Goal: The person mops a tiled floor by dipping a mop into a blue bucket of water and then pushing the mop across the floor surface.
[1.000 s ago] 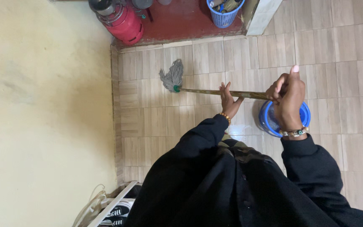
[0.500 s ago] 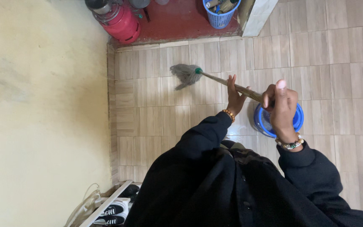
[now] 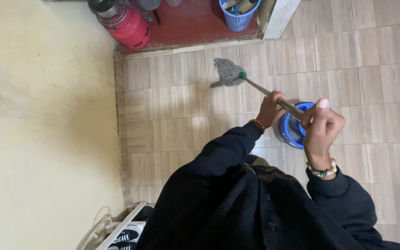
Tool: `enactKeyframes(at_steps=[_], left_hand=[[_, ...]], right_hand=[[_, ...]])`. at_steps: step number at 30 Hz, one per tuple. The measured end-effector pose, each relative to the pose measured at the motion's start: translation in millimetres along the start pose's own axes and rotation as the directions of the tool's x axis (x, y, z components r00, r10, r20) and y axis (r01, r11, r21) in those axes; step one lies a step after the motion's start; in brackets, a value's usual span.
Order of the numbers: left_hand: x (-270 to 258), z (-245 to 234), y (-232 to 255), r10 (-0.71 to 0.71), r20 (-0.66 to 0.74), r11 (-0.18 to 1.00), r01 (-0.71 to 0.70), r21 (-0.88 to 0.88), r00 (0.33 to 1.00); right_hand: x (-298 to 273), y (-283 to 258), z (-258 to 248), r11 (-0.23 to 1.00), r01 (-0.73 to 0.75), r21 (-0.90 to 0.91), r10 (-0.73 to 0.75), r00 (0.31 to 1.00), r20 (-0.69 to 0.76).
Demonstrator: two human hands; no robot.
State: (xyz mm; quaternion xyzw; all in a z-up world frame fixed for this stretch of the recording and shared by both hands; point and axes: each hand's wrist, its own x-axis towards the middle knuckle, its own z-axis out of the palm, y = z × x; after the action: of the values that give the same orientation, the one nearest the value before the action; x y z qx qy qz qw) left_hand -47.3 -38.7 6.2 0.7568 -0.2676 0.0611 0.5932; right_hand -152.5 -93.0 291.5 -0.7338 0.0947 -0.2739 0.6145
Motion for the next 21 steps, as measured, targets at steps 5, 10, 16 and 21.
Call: enactKeyframes(at_steps=[5,10,16,21], left_hand=[[6,-31,23,0.13,0.26,0.989,-0.145,0.04,0.957],[-2,-43,32,0.145,0.371,0.989,-0.132,-0.059,0.917],[-19,-56,33,0.106,0.417,0.992,-0.067,-0.109,0.902],[-34,-64,22,0.094,0.454,0.995,-0.072,-0.065,0.886]], right_hand=[[-20,-13,4,0.995,0.074,-0.061,-0.082,0.989,-0.127],[-38,-14,4,0.989,0.104,-0.109,-0.127,0.962,-0.241],[-67,-10,2,0.936,0.072,-0.346,-0.181,0.938,-0.294],[-87,-11,4,0.913,0.035,-0.406,-0.168,0.94,-0.298]])
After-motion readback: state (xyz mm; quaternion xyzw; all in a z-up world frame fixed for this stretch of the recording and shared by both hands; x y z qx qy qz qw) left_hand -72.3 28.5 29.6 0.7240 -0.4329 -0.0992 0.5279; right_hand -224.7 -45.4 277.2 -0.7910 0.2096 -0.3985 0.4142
